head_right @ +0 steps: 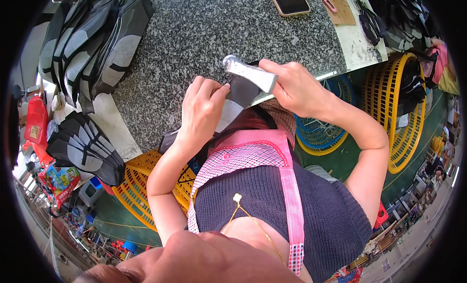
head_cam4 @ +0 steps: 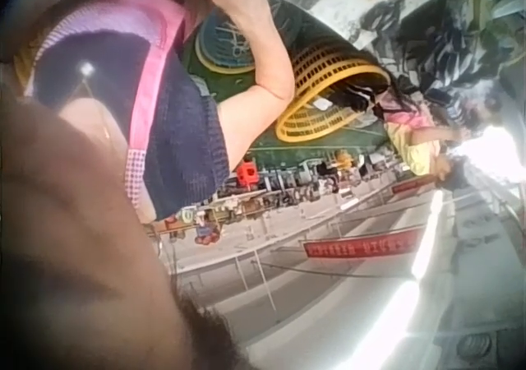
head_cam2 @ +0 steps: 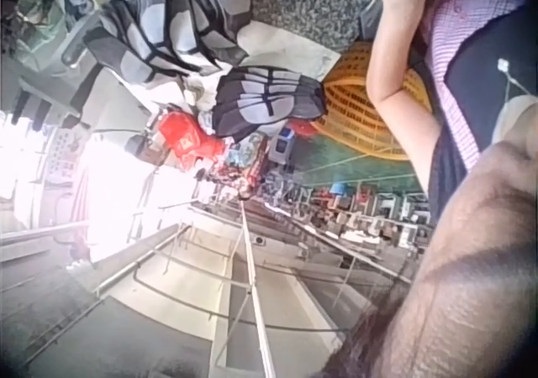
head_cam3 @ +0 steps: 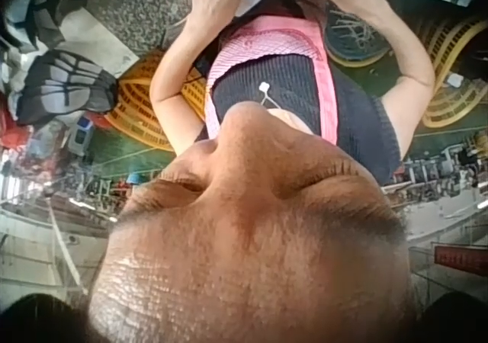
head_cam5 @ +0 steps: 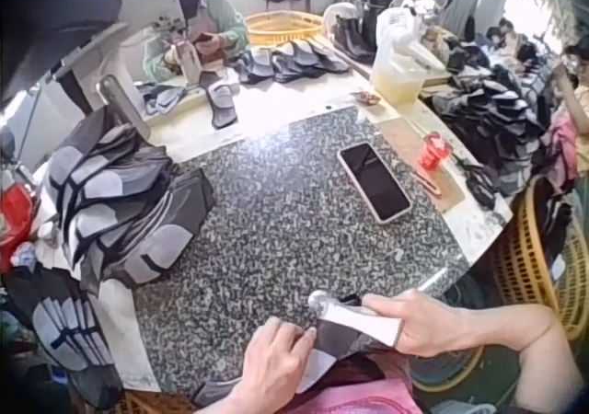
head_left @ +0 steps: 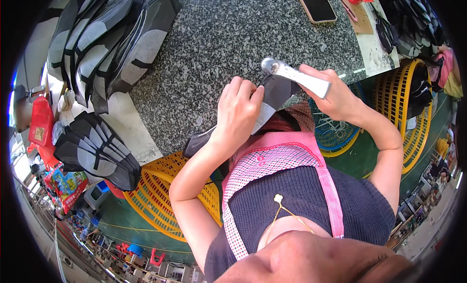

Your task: Hammering and assembling shoe upper components on a factory workbench.

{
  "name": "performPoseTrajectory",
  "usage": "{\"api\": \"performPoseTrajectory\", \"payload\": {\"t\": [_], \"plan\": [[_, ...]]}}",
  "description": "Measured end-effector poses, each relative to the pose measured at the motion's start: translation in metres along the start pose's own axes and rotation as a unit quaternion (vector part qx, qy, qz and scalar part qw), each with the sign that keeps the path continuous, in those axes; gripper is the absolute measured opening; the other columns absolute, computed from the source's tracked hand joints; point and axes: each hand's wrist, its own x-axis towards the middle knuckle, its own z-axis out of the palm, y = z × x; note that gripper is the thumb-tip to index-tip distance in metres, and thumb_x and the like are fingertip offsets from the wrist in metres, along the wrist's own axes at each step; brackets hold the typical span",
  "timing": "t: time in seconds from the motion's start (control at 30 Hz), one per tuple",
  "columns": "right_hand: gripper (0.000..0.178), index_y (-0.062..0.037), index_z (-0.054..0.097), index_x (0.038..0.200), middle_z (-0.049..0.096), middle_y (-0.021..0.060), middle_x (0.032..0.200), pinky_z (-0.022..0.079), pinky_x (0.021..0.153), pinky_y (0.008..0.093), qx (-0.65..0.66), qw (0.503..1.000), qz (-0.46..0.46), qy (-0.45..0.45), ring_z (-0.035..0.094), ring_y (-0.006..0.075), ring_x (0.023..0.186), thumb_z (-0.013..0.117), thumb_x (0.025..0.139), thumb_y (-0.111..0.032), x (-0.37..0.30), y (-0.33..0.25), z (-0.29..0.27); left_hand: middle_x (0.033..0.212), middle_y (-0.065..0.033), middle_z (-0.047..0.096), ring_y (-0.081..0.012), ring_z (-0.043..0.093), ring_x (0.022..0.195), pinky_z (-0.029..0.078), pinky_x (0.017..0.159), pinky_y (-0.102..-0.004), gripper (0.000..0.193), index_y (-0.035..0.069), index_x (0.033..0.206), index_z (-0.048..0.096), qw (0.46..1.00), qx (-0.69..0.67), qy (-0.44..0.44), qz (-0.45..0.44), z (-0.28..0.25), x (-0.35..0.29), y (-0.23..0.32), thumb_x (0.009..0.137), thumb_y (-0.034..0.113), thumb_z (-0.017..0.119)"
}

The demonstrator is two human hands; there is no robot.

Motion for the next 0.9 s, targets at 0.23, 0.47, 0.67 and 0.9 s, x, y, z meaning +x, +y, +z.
{"api": "performPoseTrajectory", "payload": {"t": [0.23, 0.47, 0.67, 0.9], "plan": [[0.019, -0.0001, 0.052, 0.104, 0.064, 0.0244, 0.073, 0.05, 0.063, 0.0532, -0.028, 0.999, -0.011, -0.014, 0.064, 0.0466, 0.074, 0.055, 0.098, -0.018, 0.001, 0.01, 0.011, 0.081, -0.005, 0.066, -0.0238, 0.06, 0.079, 0.051, 0.069, -0.0378, 0.01, 0.004, 0.088, 0.075, 0.982, -0.13, -0.05, -0.126, -0.01, -0.005, -0.011, 0.077, 0.006, 0.076], [0.016, -0.0002, 0.051, 0.103, 0.062, 0.0254, 0.071, 0.049, 0.061, 0.0537, -0.064, 0.997, -0.019, -0.026, 0.063, 0.0477, 0.073, 0.054, 0.097, -0.015, -0.009, -0.006, 0.024, 0.082, -0.0049, 0.064, -0.0255, 0.06, 0.084, 0.05, 0.074, -0.038, 0.012, 0.005, 0.088, 0.076, 0.999, -0.022, 0.011, -0.034, -0.007, -0.014, -0.003, 0.077, 0.008, 0.073], [0.014, -0.0016, 0.049, 0.102, 0.063, 0.0237, 0.074, 0.049, 0.063, 0.0541, -0.051, 0.998, -0.025, -0.024, 0.063, 0.048, 0.075, 0.053, 0.099, -0.015, 0.0, -0.004, 0.018, 0.083, -0.0059, 0.063, -0.0255, 0.062, 0.082, 0.053, 0.072, -0.036, 0.012, 0.005, 0.088, 0.073, 0.995, -0.063, 0.015, -0.073, -0.012, -0.033, -0.002, 0.076, 0.005, 0.072], [0.013, -0.001, 0.049, 0.1, 0.062, 0.025, 0.073, 0.048, 0.061, 0.0548, -0.08, 0.993, -0.031, -0.076, 0.063, 0.0475, 0.072, 0.053, 0.097, -0.013, -0.004, -0.013, 0.022, 0.086, -0.0093, 0.061, -0.0286, 0.061, 0.081, 0.052, 0.068, -0.0393, 0.018, 0.003, 0.095, 0.07, 0.999, -0.051, 0.009, -0.017, -0.007, -0.035, -0.004, 0.078, -0.002, 0.07]]}}
